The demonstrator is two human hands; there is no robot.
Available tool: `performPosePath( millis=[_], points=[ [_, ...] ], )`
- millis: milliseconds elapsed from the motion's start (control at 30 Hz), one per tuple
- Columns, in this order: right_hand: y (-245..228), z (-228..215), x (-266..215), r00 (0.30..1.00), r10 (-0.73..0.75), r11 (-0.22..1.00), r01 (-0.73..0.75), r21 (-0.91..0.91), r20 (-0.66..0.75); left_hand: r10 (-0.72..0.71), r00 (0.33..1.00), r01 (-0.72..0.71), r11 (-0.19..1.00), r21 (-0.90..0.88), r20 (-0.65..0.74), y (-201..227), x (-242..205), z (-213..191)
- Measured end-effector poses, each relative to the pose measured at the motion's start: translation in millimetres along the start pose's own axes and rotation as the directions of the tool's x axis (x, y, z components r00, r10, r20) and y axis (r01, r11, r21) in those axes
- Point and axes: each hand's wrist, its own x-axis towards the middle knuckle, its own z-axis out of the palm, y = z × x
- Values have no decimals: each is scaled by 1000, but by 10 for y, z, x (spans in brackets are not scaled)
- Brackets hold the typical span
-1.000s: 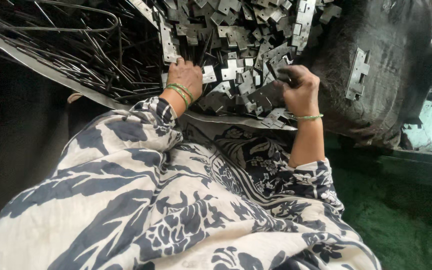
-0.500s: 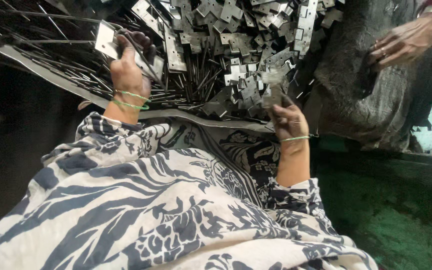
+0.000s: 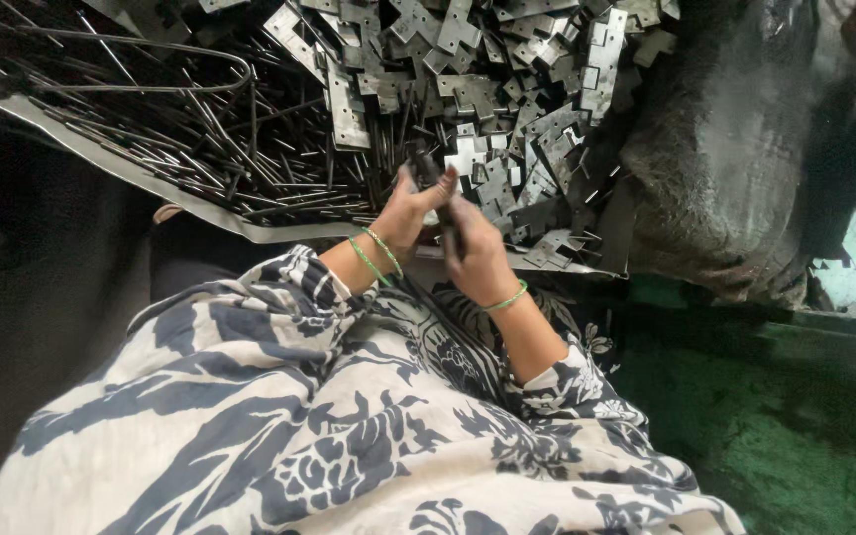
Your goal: The person repeatedly picks up small metal brackets and rods from a large bin and places them onto a nearby surface. The hands continuously sift through the pile, separating and moving the parts one by one or in small groups.
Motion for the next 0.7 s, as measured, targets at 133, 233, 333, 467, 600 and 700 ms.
performPosePath(
  millis=[133,233,333,467,600,700],
  points=[
    [500,-643,114,829,534,268,-355,895,169,-65,995,-12,689,725,78,403,200,-159],
    [954,-1373,102,791,595,458,-188,869,-143,246,963,-9,-367,930,107,684,276,-583],
    [1529,-2059,195,792,-73,952,-127,-280,-606,279,931,2,-646,764,234,715,245,-952],
    [2037,-2490,111,856,66,513,-470,-718,-513,204,944,-64,-662,746,261,726,252,-990],
    [2043,-2274,243,911,89,467,-395,-791,-402,59,993,-52,-560,827,102,942,234,-793],
    [1867,-1751,427,969,-28,598,-179,-781,-244,49,989,-86,-564,821,137,1040,128,-662]
  ],
)
